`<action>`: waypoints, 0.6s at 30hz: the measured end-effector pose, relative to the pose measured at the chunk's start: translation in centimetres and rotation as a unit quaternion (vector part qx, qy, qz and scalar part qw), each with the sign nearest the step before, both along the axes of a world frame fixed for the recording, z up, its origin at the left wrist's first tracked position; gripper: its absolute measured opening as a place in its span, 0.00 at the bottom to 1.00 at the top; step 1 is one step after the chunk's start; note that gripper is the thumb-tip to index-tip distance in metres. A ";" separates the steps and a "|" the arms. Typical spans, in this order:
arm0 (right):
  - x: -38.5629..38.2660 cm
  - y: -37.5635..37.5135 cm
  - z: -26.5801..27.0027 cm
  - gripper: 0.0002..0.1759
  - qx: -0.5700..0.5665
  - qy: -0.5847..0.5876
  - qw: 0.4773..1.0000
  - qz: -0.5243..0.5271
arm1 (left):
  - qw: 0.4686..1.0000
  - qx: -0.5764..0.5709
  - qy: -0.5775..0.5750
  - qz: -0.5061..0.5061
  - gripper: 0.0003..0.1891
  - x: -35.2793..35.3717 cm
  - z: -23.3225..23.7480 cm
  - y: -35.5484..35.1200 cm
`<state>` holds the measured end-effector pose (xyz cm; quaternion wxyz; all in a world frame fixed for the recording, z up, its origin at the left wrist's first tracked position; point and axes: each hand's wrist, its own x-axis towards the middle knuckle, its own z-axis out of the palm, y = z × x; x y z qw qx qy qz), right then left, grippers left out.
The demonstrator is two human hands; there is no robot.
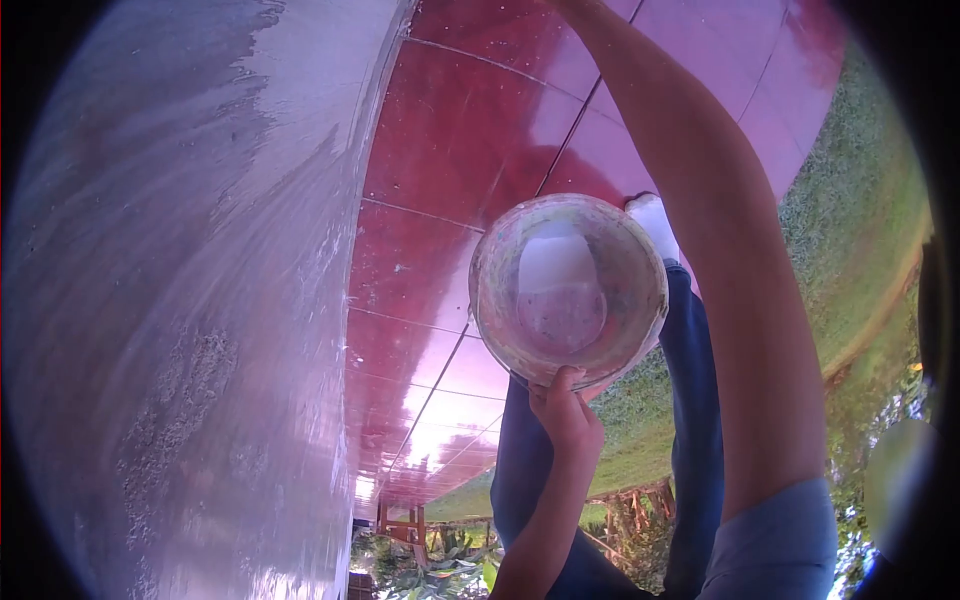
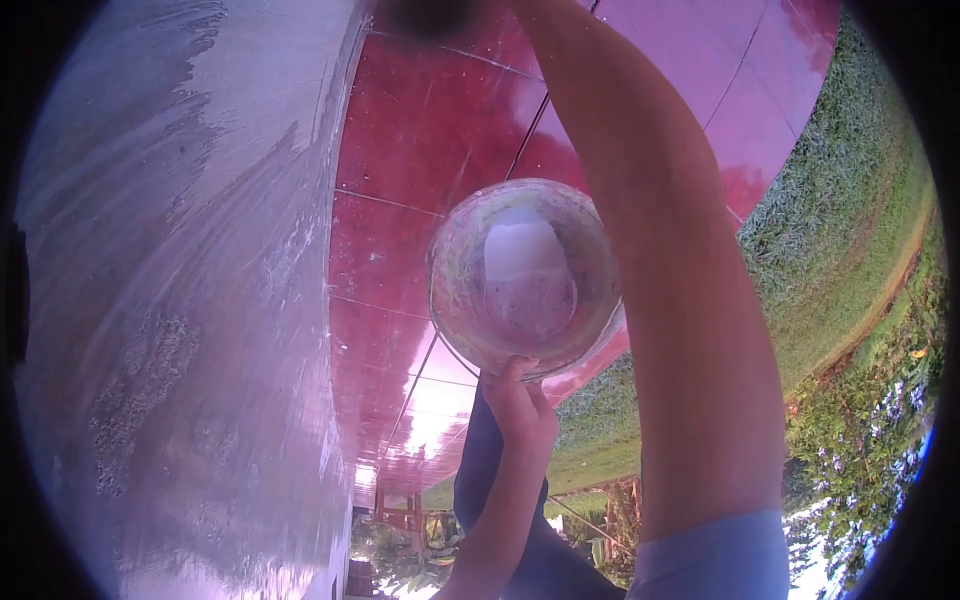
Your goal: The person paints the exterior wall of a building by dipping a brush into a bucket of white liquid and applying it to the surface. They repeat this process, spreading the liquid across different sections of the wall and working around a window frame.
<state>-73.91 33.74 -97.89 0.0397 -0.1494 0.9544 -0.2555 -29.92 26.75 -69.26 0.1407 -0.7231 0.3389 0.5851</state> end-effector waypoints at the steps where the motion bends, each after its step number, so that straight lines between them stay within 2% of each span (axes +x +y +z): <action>1: 0.7 -0.8 -0.3 0.17 -0.126 -0.019 0.980 -0.155 | 1.000 -0.004 -0.001 0.001 0.24 0.2 -0.1 0.1; 2: 1.2 -1.8 0.0 0.17 -0.246 -0.039 0.919 -0.305 | 1.000 -0.015 0.012 -0.003 0.22 0.2 -0.1 0.2; 3: 2.1 -3.3 -1.9 0.17 -0.248 -0.042 0.918 -0.307 | 0.999 -0.024 0.023 -0.009 0.20 0.5 0.0 0.3; 5: 3.9 -7.9 -4.3 0.19 -0.248 -0.131 0.935 -0.219 | 0.998 -0.040 0.034 -0.023 0.22 2.0 -0.6 0.5; 6: 6.8 -11.5 -0.1 0.18 -0.203 -0.208 0.912 -0.288 | 0.997 -0.053 0.050 -0.032 0.24 2.2 -1.0 0.7; 7: 11.2 -13.3 2.8 0.22 -0.189 -0.177 0.949 -0.183 | 0.997 -0.051 0.052 -0.030 0.24 1.8 -1.0 0.8; 8: 13.9 -15.9 3.3 0.23 -0.306 -0.267 0.883 -0.235 | 0.999 -0.034 0.036 0.023 0.25 1.0 -0.9 0.8; 9: 16.9 -18.0 4.1 0.23 -0.306 -0.302 0.872 -0.233 | 0.997 -0.016 0.018 0.072 0.27 0.2 -0.8 0.8; 10: 20.1 -19.6 5.4 0.24 -0.308 -0.340 0.859 -0.229 | 0.997 -0.015 0.017 0.072 0.27 -0.6 -0.3 0.9; 11: 22.9 -20.4 6.5 0.33 -0.319 -0.418 0.829 -0.189 | 0.997 0.003 0.014 0.081 0.26 -1.6 0.2 0.9; 12: 25.5 -20.9 7.6 0.36 -0.334 -0.447 0.816 -0.154 | 0.996 0.021 0.011 0.090 0.26 -2.2 0.4 1.0; 14: 29.7 -21.2 7.6 0.34 -0.277 -0.535 0.797 -0.033 | 0.996 0.004 0.006 0.086 0.26 -1.0 -0.1 1.6; 15: 30.4 -20.9 6.8 0.34 -0.277 -0.534 0.798 -0.032 | 0.996 -0.011 0.001 0.084 0.25 -0.5 -0.5 1.9; 16: 31.3 -20.6 5.9 0.32 -0.218 -0.505 0.828 0.112 | 0.996 -0.012 0.002 0.085 0.25 0.0 -0.8 2.0; 17: 31.7 -20.3 5.4 0.30 -0.155 -0.463 0.835 0.254 | 0.997 -0.006 -0.001 0.078 0.25 0.6 -1.0 2.0; 18: 30.2 -19.6 5.4 0.27 -0.101 -0.433 0.846 0.295 | 0.997 -0.001 -0.004 0.071 0.24 1.0 -1.1 1.9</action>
